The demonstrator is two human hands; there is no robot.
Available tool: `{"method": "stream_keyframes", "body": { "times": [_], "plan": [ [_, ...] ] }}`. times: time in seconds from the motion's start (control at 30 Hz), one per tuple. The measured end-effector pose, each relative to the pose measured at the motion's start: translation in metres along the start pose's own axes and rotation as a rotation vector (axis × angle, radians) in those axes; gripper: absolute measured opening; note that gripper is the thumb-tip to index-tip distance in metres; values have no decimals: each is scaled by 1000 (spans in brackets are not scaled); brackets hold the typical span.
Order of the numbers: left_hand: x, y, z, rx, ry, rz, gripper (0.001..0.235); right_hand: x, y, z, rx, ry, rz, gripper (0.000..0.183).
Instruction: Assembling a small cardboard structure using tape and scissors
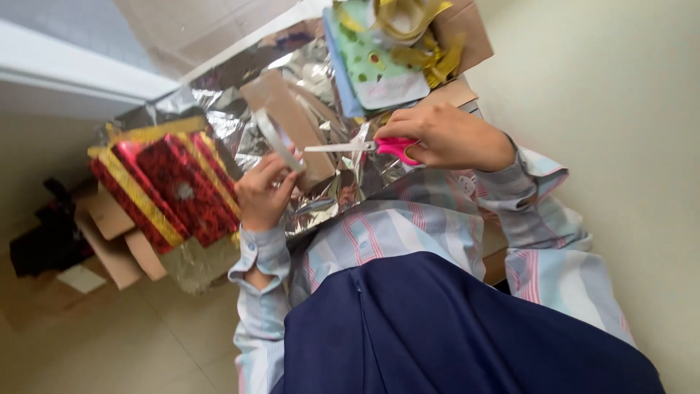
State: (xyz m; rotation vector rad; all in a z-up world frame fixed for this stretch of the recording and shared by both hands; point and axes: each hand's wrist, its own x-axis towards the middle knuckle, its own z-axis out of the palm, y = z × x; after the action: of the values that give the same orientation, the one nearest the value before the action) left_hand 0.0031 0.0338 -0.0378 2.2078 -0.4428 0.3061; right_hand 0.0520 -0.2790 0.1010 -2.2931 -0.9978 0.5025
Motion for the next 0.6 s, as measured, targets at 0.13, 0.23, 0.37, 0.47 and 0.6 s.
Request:
{"method": "stream_keyframes", "body": {
  "times": [0.13, 0.23, 0.37, 0.47, 0.6],
  "plan": [
    [1, 3, 2, 57, 18, -38, 25, -5, -2, 4, -174, -134, 28, 39],
    [-1, 0, 4, 72, -5, -16, 26, -4, 10, 20, -328, -170, -45, 40],
    [3, 7, 7, 234, 22, 42, 21, 3, 10, 26, -302, -330, 96, 43],
    [9, 16, 3, 287, 29, 61, 20, 4, 12, 27, -369, -404, 99, 51],
    [6, 14, 6, 384, 21, 109, 13, 6, 5, 24, -419, -427, 105, 56]
  ]
}}
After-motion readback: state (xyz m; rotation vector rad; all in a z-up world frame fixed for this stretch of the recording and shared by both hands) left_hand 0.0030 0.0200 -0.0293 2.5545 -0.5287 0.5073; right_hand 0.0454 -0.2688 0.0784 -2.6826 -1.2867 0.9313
